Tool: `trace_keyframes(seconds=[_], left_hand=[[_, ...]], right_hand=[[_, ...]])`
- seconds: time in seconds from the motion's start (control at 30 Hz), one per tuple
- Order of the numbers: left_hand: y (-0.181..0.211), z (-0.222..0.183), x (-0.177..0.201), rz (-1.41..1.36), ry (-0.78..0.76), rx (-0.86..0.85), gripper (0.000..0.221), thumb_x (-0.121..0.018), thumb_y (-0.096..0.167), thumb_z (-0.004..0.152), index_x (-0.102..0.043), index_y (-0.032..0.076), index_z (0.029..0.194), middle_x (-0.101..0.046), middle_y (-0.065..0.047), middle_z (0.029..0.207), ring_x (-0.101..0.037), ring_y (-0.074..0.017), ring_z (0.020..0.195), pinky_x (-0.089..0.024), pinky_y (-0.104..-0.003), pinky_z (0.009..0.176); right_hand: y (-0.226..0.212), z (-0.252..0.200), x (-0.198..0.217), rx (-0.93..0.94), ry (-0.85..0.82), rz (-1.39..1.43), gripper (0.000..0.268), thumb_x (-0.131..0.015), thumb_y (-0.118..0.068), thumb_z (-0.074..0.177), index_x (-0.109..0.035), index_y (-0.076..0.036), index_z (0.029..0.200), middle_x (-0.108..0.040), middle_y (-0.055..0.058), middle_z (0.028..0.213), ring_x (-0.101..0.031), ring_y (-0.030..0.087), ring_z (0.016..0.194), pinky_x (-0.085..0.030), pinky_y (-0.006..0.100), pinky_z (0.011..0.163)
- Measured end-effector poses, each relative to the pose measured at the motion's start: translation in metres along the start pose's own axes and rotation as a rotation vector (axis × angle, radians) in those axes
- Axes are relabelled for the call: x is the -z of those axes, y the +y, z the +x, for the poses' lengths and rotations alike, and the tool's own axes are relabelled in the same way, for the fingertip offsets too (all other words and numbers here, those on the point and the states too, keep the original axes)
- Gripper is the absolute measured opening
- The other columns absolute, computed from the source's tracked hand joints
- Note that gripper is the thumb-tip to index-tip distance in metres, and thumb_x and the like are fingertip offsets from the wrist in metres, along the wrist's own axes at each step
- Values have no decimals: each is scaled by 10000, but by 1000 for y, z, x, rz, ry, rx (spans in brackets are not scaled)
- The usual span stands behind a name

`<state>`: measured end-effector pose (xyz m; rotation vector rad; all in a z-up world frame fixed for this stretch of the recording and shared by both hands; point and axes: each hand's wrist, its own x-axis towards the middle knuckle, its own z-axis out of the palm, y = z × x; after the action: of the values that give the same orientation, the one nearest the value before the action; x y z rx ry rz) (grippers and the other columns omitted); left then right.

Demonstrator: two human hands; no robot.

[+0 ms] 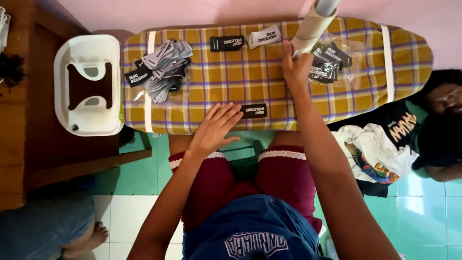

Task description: Applying adhesive to small clothing labels using a manual syringe applicator and arranging them on a patterned surface.

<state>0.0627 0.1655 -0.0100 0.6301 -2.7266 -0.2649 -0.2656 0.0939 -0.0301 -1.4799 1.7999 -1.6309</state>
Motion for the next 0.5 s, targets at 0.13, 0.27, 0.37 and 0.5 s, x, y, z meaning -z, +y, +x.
trace_keyframes(seconds=[0.13,0.27,0.37,0.5], left_hand=[[-9,-10,-33,245,213,-72,570,-678,230,1019,-492,130,1549,-520,-64,1516,-510,-262,1401,-394,-495,1201],[-4,-4,-26,184,406,-43,406,-537,99,1058,-590,150,1457,-655,-31,1393,-605,-242,1299,-425,-460,1176],[-4,-5,-34,251,438,-21,436,-558,86,1070,-562,184,1495,-627,5,1441,-603,-210,1291,-451,-438,1172],[-7,-7,-41,297,460,-5,440,-590,128,1065,-571,225,1493,-610,18,1475,-607,-209,1305,-488,-427,1136]], right_hand=[[32,-10,-8,223,217,-182,317,-826,-195,926,-593,-39,779,-653,57,643,-631,118,605,-433,266,471],[26,-13,-5,407,73,-281,499,-953,-216,861,-493,-101,705,-577,98,622,-666,266,624,-475,299,623],[22,-17,-8,328,16,-191,444,-923,-193,871,-512,-98,733,-588,93,642,-653,246,620,-480,298,617],[17,-47,6,202,-57,-75,362,-879,-157,886,-540,-95,775,-605,85,674,-634,217,614,-488,298,609]])
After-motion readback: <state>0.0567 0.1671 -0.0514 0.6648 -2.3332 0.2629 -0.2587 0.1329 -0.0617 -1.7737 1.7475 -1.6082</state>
